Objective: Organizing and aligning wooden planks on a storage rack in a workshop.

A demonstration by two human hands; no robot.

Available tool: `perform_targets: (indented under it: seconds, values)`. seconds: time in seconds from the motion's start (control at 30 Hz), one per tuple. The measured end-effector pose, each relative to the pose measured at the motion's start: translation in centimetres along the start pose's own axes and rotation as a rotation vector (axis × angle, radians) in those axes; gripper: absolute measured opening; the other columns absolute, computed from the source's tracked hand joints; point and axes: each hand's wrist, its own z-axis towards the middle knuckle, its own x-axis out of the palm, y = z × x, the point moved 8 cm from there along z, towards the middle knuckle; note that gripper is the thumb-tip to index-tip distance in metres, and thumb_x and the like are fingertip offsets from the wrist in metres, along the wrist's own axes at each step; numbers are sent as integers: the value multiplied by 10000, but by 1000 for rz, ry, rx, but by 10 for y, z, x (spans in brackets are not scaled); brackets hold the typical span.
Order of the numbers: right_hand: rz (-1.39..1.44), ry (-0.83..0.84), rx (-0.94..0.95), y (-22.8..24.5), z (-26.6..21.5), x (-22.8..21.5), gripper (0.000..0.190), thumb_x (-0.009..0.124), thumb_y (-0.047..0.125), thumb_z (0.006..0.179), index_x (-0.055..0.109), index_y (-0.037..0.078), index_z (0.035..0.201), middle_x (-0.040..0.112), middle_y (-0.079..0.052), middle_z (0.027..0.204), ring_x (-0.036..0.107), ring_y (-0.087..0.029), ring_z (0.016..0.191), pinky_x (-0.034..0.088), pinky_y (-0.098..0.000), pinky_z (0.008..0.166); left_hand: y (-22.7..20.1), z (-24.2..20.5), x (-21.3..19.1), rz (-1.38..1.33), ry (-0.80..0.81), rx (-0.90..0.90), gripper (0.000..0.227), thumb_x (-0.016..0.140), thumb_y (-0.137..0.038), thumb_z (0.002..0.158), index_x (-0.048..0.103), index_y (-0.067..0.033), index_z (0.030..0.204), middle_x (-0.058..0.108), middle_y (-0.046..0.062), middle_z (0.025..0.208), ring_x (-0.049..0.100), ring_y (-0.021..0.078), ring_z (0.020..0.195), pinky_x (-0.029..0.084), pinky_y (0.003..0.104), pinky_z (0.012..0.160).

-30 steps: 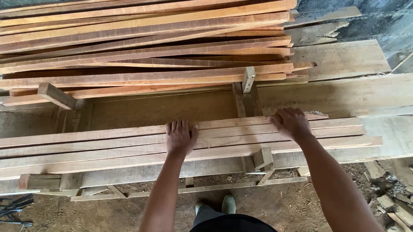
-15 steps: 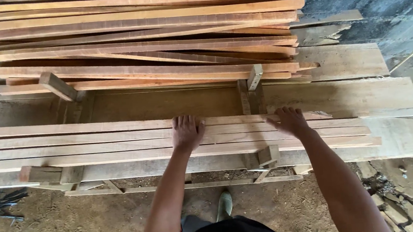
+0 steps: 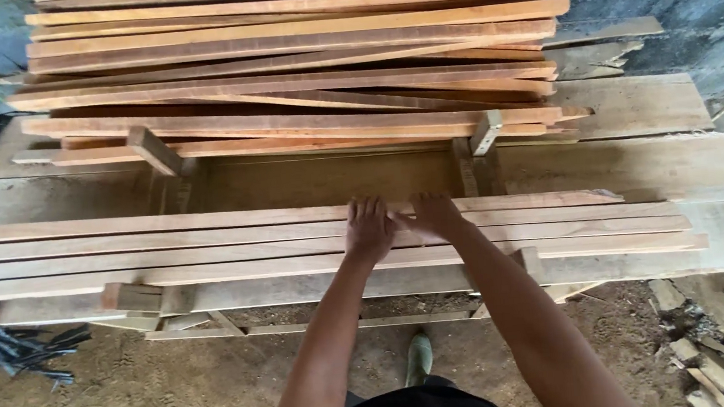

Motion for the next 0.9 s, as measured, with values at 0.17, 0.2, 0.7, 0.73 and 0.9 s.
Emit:
perform_targets:
  seconds: [0.17,0.2,0.7,0.73,0.9]
  values:
    - [95,-196,102,14,-17,-19,746,442,751,933,623,65,1165,664,-181,1172,598,-327,1185,399,-530,1076,79,-16,-10,-2,-19,86,480,519,-302,953,540,-38,1354,545,233,1407,424,417,1348,214,588,1176]
    - [75,-216,101,16,-13,-19,692,407,717,972,617,72,1112,665,-166,1109,613,-331,1120,413,-540,1039,112,-24,-5,108,-151,136,467,557,-284,932,567,-32,1325,551,264,1356,428,452,1293,197,615,1120]
    - [77,-649,99,30,-37,-45,439,643,523,944,705,104,830,716,-121,914,680,-338,905,535,-517,904,265,-76,-151,35,-27,-199,342,477,-326,993,646,-57,1121,674,192,1117,576,370,1156,267,594,1165]
    - [78,-648,99,33,-39,-44,439,643,523,944,705,104,830,716,-121,914,680,-338,905,535,-517,904,265,-79,-153,36,-26,-199,342,477,-326,993,646,-57,1121,674,192,1117,576,370,1156,267,594,1165]
    - [-4,-597,120,34,-39,-47,471,594,535,993,663,83,878,689,-126,914,676,-322,915,538,-492,959,253,-76,-173,21,-80,-137,363,491,-347,983,641,-46,1120,673,200,1121,575,380,1148,298,584,1140]
